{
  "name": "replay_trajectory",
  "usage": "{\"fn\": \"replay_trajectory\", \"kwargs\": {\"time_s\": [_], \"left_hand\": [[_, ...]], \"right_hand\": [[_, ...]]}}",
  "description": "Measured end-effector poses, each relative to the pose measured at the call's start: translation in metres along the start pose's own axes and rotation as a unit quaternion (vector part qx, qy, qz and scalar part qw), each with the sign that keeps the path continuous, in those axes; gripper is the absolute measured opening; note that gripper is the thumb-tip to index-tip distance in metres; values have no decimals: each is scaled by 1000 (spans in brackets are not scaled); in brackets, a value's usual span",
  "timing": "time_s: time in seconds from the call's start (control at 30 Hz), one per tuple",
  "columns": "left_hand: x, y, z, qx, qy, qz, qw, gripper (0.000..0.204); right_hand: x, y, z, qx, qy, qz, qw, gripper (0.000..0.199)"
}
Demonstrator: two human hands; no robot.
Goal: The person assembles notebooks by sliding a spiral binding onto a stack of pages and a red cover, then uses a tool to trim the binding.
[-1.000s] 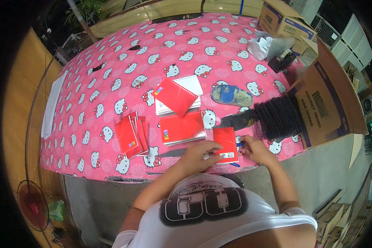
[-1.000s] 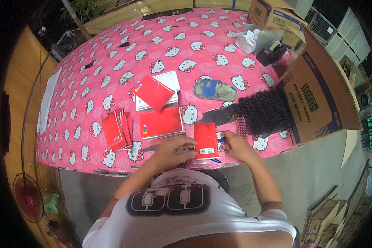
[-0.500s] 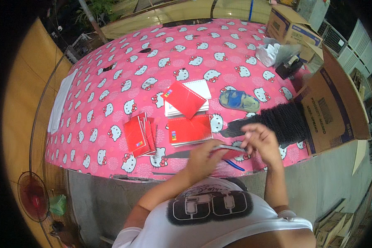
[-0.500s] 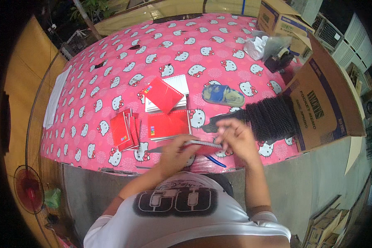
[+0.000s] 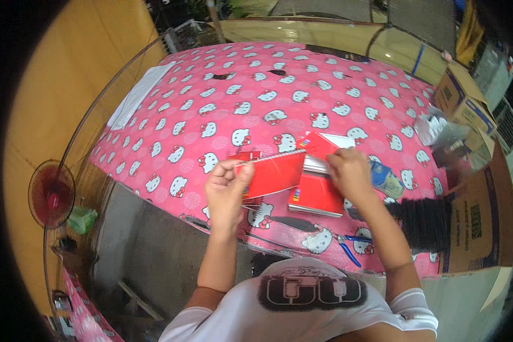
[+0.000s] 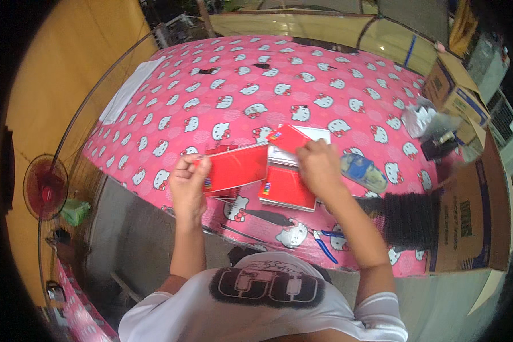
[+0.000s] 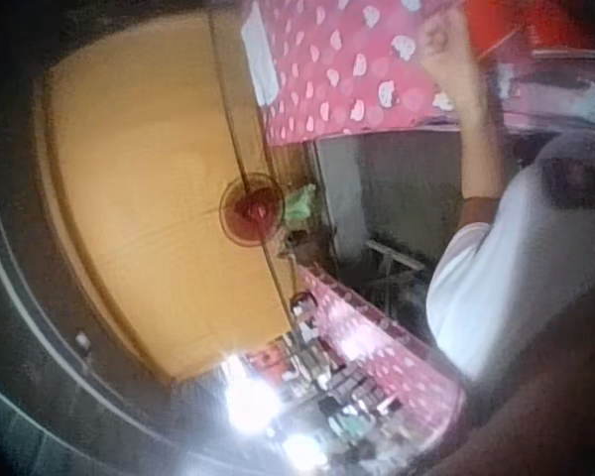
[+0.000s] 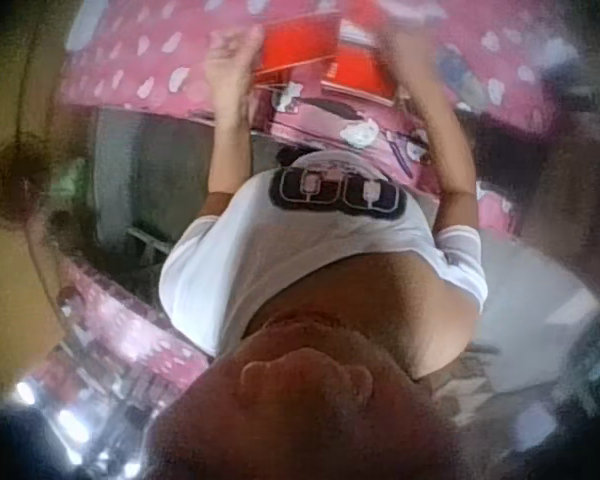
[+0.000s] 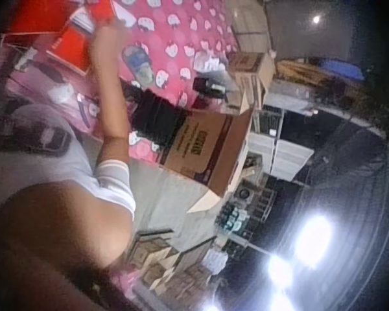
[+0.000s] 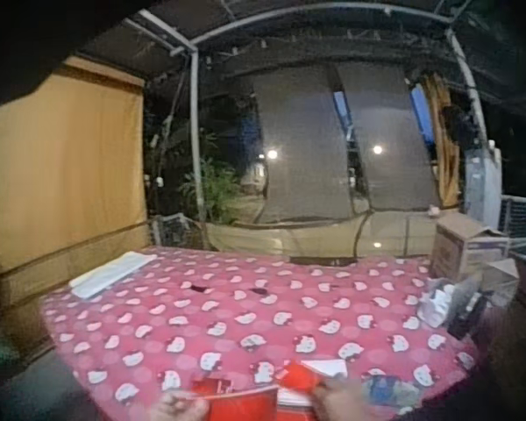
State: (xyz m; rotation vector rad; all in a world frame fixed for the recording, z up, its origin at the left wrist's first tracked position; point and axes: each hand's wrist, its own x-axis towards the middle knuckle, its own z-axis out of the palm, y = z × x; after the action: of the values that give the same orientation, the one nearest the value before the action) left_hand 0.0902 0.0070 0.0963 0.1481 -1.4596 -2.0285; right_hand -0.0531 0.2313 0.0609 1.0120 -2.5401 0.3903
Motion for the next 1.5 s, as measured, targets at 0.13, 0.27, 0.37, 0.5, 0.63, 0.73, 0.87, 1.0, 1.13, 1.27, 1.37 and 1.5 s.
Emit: {"fn": "replay_trajectory", "kwargs": {"time_s": [0.13, 0.27, 0.37, 0.5, 0.63, 0.73, 0.87, 1.0, 1.13, 1.27, 1.37, 1.5], "left_hand": [[-7, -3, 17, 29, -40, -5, 999, 18], [-12, -2, 23, 46, -69, 2, 997, 22], [-16, -8, 28, 57, -66, 19, 996, 19], [-14, -22, 42, 51, -71, 76, 993, 13], [-15, -26, 53, 80, -46, 58, 994, 12], [-20, -25, 56, 170, -52, 175, 968, 15], [-25, -27, 50, 274, -67, 309, 908, 17], [-27, -21, 50, 313, -71, 389, 863, 21], [-28, -19, 43, 314, -64, 401, 858, 21], [-28, -20, 41, 327, -66, 390, 858, 19], [-27, -21, 39, 327, -72, 396, 855, 19], [-26, -20, 38, 339, -107, 406, 842, 20]], "right_hand": [[0, 35, -17, -23, 15, -41, 999, 23], [-45, 26, -37, 29, 100, -28, 994, 36], [-133, 14, -30, 134, -45, 161, 977, 46], [-221, -17, 8, 53, -91, 166, 981, 59], [-228, -23, 5, 81, -134, 278, 948, 55], [-212, -18, -15, 154, -44, 313, 936, 45], [-128, -57, -70, 303, 54, 152, 939, 41], [-75, -85, -84, 347, 62, 73, 933, 44], [-65, -98, -80, 409, 50, 76, 908, 41], [-67, -95, -72, 385, 69, 51, 919, 40], [-69, -97, -67, 407, 51, 67, 910, 39], [-74, -77, -53, 756, -125, 206, 608, 36]]}}
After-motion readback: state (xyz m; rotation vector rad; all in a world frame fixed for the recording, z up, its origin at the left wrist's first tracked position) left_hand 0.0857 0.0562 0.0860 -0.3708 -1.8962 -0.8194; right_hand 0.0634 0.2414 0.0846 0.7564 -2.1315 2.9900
